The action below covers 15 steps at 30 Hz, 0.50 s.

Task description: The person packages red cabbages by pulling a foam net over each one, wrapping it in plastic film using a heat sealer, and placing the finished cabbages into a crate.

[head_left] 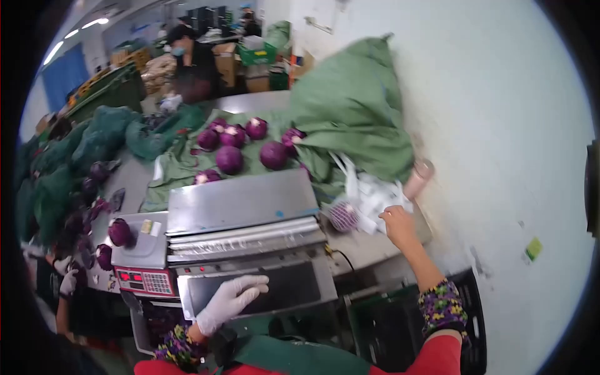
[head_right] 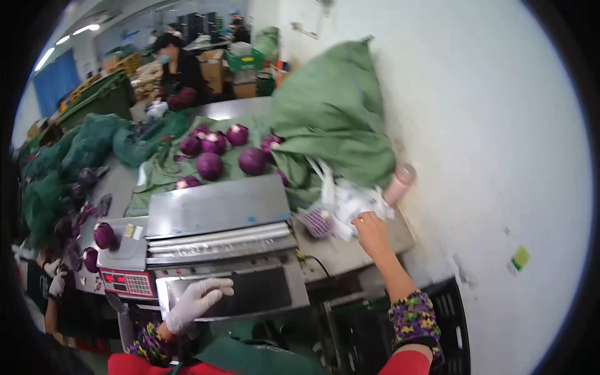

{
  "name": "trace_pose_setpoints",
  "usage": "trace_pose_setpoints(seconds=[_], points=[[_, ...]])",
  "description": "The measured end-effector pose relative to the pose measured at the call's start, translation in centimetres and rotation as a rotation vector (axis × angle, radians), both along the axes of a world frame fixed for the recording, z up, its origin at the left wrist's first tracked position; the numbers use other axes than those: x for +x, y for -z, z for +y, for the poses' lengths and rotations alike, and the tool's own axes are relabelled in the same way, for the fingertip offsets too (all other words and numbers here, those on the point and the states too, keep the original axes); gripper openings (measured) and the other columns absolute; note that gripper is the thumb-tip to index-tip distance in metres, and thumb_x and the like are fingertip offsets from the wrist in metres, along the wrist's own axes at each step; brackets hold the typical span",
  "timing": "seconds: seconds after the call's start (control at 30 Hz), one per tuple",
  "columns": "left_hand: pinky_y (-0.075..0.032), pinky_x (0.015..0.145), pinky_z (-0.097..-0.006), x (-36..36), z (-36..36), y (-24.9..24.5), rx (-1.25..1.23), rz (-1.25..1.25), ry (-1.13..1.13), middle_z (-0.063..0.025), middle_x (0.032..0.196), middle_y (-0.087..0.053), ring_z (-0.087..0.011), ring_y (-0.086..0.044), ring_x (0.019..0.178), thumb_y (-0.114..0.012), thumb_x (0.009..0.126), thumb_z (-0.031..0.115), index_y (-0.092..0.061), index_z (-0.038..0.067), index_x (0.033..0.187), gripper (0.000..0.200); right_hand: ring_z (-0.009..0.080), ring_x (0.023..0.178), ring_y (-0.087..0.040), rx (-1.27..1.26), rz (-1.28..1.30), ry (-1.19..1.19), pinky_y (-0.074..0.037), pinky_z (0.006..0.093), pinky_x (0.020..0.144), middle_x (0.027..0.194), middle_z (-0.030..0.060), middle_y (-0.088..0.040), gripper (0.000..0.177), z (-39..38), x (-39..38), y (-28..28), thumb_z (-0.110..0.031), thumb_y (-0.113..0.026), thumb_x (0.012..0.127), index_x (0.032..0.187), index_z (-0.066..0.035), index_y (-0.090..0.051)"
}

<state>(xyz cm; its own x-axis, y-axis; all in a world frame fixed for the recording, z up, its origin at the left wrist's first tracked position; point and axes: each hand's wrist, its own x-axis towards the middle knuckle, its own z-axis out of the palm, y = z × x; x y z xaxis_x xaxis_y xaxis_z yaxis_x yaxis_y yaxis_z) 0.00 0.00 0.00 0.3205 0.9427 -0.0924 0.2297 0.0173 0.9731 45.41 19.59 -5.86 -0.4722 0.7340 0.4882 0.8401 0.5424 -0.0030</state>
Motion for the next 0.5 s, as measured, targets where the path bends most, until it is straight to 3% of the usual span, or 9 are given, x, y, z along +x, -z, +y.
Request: trace_pose_setpoints(seconds=[0.07, 0.1, 0.2, 0.3, 0.37, 0.43, 0.5], points=[[-0.045, 0.087, -0.0245, -0.5, -2.7, -0.3, 0.025, 0.064, -0.159, -0.0093, 0.102, -0.067, -0.0124, -0.06, 0.098, -0.053, 0.092, 0.009, -0.055, -0.002, 0.12, 0.03, 0.029, 0.1, -0.054, -0.044, -0.191, 0.013, -0.045, 0.0414, 0.077, 0.103, 0.0101, -0.057, 0.022, 5.2, -1.8, 3.0, -0.013, -0.059, 0.075, 0.096, -0.014, -0.066], [-0.045, 0.087, -0.0245, -1.6, -1.0, 0.4, 0.051, -0.017, -0.233, -0.0093, 0.102, -0.067, -0.0124, -0.06, 0.098, -0.053, 0.092, 0.009, -0.055, -0.002, 0.12, 0.03, 0.029, 0.1, -0.054, -0.001, -0.272, -0.053, -0.045, 0.0414, 0.077, 0.103, 0.0101, -0.057, 0.022, 10.9, -2.7, 1.0, -0.013, -0.059, 0.075, 0.096, -0.014, -0.066], [-0.046, 0.085, -0.0236, -4.0, -3.7, 0.1, -0.067, -0.059, -0.545, -0.009, 0.1, -0.067, -0.0117, -0.06, 0.096, -0.053, 0.092, 0.01, -0.056, -0.002, 0.118, 0.029, 0.0284, 0.101, -0.054, 0.113, -0.327, -0.124, -0.044, 0.0421, 0.079, 0.103, 0.0095, -0.057, 0.02, 17.3, -5.5, 4.8, -0.018, -0.057, 0.075, 0.092, -0.021, -0.066], [-0.046, 0.083, -0.0232, -4.6, -5.8, 0.0, -0.051, -0.067, -0.728, -0.0083, 0.099, -0.066, -0.0122, -0.06, 0.094, -0.052, 0.092, 0.009, -0.056, -0.003, 0.117, 0.028, 0.0255, 0.104, -0.052, 0.155, -0.497, -0.266, -0.043, 0.0454, 0.081, 0.107, 0.0087, -0.057, 0.016, 20.0, -6.1, 6.3, -0.017, -0.056, 0.076, 0.085, -0.019, -0.069], [-0.046, 0.083, -0.024, -4.7, -6.9, -0.1, -0.06, -0.06, -0.814, -0.0083, 0.098, -0.066, -0.0132, -0.06, 0.093, -0.051, 0.092, 0.01, -0.056, -0.003, 0.117, 0.028, 0.0274, 0.104, -0.054, 0.005, -0.509, -0.259, -0.044, 0.0444, 0.083, 0.106, 0.0117, -0.059, 0.015, 20.6, -6.2, 5.2, -0.016, -0.057, 0.075, 0.082, -0.016, -0.07], [-0.047, 0.085, -0.027, -4.8, -7.4, 0.5, 0.005, -0.021, -0.872, -0.0099, 0.098, -0.066, -0.0144, -0.061, 0.094, -0.05, 0.092, 0.008, -0.058, -0.005, 0.115, 0.027, 0.0307, 0.098, -0.057, 0.025, -0.203, -0.222, -0.044, 0.0435, 0.084, 0.1, 0.0138, -0.061, 0.016, 21.6, -5.8, 3.1, -0.012, -0.056, 0.076, 0.087, -0.009, -0.068], [-0.048, 0.083, -0.0267, -5.1, -7.2, -0.1, 0.077, 0.035, -0.88, -0.0093, 0.096, -0.067, -0.0136, -0.061, 0.092, -0.05, 0.092, 0.008, -0.059, -0.003, 0.113, 0.025, 0.0328, 0.088, -0.058, -0.082, 0.364, -0.238, -0.045, 0.0399, 0.082, 0.091, 0.0142, -0.062, 0.014, 21.9, -7.5, -1.7, -0.004, -0.054, 0.08, 0.091, -0.001, -0.063]])
